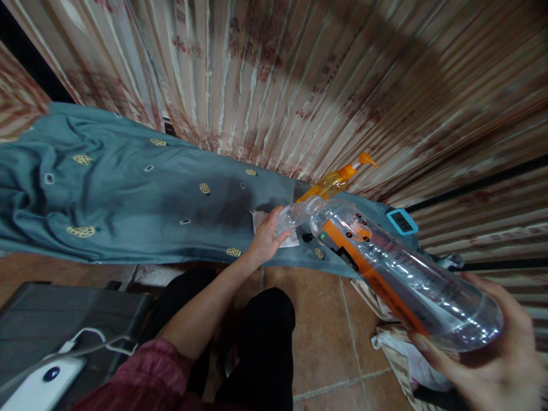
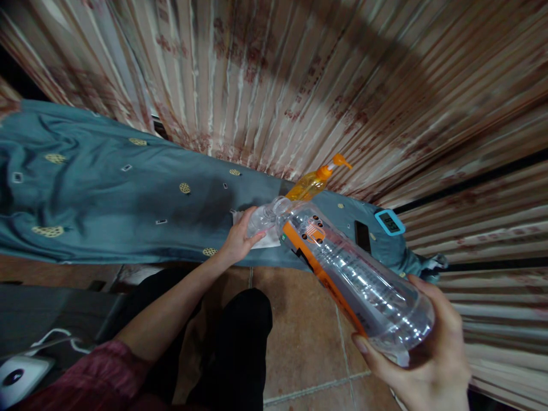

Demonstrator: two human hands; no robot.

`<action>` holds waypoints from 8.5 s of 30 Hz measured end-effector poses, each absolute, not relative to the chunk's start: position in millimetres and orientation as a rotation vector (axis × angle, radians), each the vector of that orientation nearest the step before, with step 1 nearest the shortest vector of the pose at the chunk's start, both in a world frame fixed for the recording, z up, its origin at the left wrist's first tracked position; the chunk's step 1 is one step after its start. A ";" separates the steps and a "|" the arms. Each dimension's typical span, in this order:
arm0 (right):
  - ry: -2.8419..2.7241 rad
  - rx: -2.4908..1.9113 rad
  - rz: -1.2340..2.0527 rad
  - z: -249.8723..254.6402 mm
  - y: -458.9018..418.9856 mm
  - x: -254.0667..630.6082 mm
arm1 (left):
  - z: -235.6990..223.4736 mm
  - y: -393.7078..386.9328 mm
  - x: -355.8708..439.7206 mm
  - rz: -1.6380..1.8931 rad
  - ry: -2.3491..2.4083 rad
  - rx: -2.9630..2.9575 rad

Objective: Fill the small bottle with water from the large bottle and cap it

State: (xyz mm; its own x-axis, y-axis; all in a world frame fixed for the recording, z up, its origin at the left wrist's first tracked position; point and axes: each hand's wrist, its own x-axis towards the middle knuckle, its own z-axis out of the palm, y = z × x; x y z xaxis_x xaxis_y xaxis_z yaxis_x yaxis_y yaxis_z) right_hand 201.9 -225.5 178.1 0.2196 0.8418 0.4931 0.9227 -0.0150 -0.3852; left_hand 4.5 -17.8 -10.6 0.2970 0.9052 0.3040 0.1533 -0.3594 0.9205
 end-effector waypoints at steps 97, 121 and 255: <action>-1.603 -1.858 -0.185 185.4 -219.2 213.5 | -11.1 -18.0 5.5 1.161 0.949 1.739; -1.734 -1.791 -0.245 198.2 -212.2 206.0 | -10.3 -17.8 5.5 1.138 0.960 1.757; -1.711 -1.853 -0.189 213.0 -208.2 209.4 | -19.0 -15.2 8.1 1.164 0.947 1.787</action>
